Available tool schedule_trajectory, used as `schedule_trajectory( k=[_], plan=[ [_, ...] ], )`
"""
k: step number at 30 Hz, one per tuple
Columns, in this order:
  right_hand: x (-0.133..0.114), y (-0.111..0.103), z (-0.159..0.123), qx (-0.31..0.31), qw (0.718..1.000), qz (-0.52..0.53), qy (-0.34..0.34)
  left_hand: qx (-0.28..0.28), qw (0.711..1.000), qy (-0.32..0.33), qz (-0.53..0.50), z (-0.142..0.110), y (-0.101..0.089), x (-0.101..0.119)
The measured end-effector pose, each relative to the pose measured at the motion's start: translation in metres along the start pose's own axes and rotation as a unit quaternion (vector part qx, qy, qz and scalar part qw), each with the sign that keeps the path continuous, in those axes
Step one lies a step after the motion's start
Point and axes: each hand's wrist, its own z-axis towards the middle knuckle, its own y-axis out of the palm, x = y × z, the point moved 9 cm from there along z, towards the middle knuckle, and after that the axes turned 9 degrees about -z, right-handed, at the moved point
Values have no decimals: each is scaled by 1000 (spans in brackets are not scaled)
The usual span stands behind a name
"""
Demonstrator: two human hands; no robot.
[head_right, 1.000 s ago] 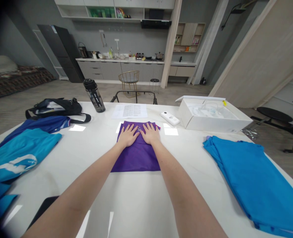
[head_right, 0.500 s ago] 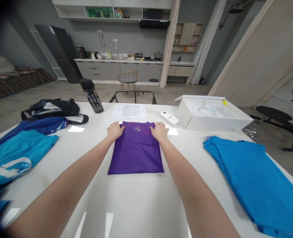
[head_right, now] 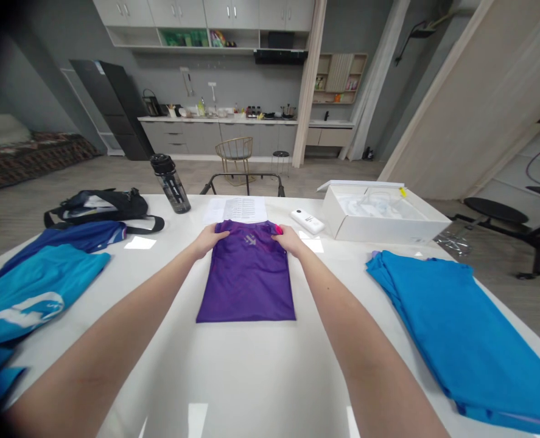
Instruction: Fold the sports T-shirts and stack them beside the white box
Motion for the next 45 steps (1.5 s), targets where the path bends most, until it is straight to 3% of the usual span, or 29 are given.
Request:
schedule_trajectory(
  k=[2, 4, 9, 14, 20, 23, 26, 31, 35, 38, 41, 45],
  plan=[
    [-11, -15, -19, 25, 997, 74, -18, -47, 989, 5, -137, -21, 4, 19],
    [-26, -34, -44, 34, 991, 124, -44, -76, 975, -9, -210, -47, 6, 40],
    [-71, -95, -128, 61, 979, 174, -90, -68, 972, 9, -223, -119, 6, 111],
    [-111, -168, -232, 121, 961, 192, -158, -81, 971, 75, -211, -194, 32, 192],
    [-128, -278, -351, 241, 933, 150, -223, -140, 958, 116, -223, -280, 109, 269],
    [-120, -333, -403, 302, 922, 111, -214, -179, 945, 131, -241, -314, 160, 296],
    [-102, -378, -446, 340, 914, 83, -204, -221, 930, 121, -266, -339, 216, 309],
    [-46, -434, -471, 383, 907, 49, -167, -263, 912, 83, -303, -344, 308, 307],
    [19, -462, -436, 388, 915, -12, -108, -280, 904, 44, -320, -308, 382, 279],
    [81, -467, -386, 372, 923, -96, -26, -277, 904, -4, -326, -259, 439, 236],
    [154, -459, -335, 343, 918, -176, 86, -248, 915, -83, -306, -203, 492, 174],
    [242, -433, -288, 278, 913, -222, 200, -181, 957, -124, -190, -141, 533, 96]
  ],
)
